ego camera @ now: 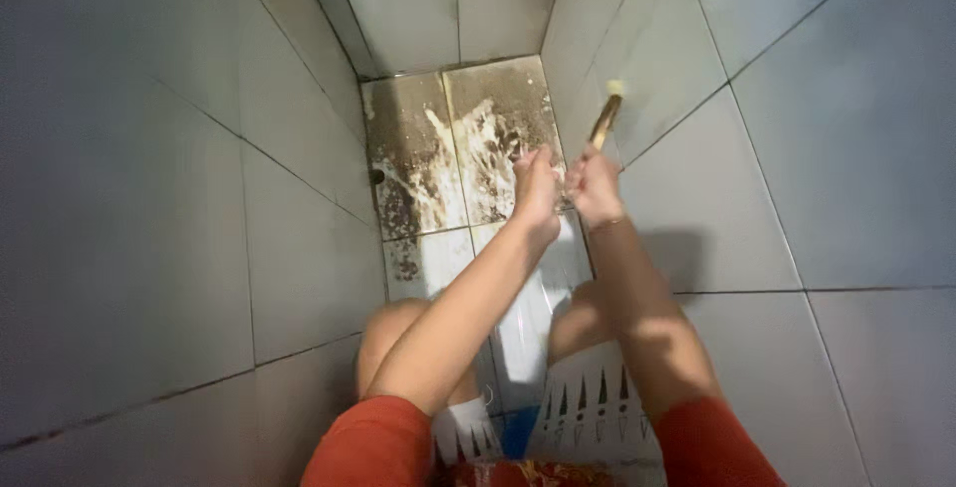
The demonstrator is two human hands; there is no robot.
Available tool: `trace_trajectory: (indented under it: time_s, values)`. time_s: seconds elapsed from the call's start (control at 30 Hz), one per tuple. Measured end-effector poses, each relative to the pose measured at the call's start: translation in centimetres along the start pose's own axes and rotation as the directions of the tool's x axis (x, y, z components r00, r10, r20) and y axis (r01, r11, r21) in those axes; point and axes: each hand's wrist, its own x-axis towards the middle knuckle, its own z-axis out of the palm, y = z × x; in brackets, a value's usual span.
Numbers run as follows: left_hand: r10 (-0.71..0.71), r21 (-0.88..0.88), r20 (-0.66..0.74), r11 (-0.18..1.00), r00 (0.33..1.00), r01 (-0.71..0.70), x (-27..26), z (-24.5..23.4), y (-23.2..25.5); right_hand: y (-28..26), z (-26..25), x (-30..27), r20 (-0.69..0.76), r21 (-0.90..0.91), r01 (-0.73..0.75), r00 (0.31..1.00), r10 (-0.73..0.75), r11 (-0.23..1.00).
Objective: The person cleans a tiled basin area using a brush, applying a substance to the tiles and scrubbing them.
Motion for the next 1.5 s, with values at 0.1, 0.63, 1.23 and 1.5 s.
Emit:
trace_trajectory:
  time_s: [0.1,0.63,1.23,1.5]
  values:
    - [0.169,0.052,0.167,0.982,0.971,-0.18,-0.7,0.0,-0.8,-7.1,3.8,-2.6,0.279,0.135,0.219,0.927,-0.249,0.966]
    - [0.3,-0.048,0.129,0.954,0.945,-0.296,1.6,-1.5,-3.5,6.8,-2.6,8.6,-0.1,-0.06,0.098,0.989,-0.104,0.993]
    - [0.29,0.426,-0.16,0.882,0.944,-0.199,6.3,-3.6,0.3,0.1,2.4,7.5,0.128,0.109,0.216,0.965,-0.229,0.97]
    - [0.317,0.395,-0.015,0.873,0.948,-0.285,7.1,-4.4,-0.9,7.0,-1.1,11.0,-0.146,-0.509,0.358,0.861,-0.488,0.783]
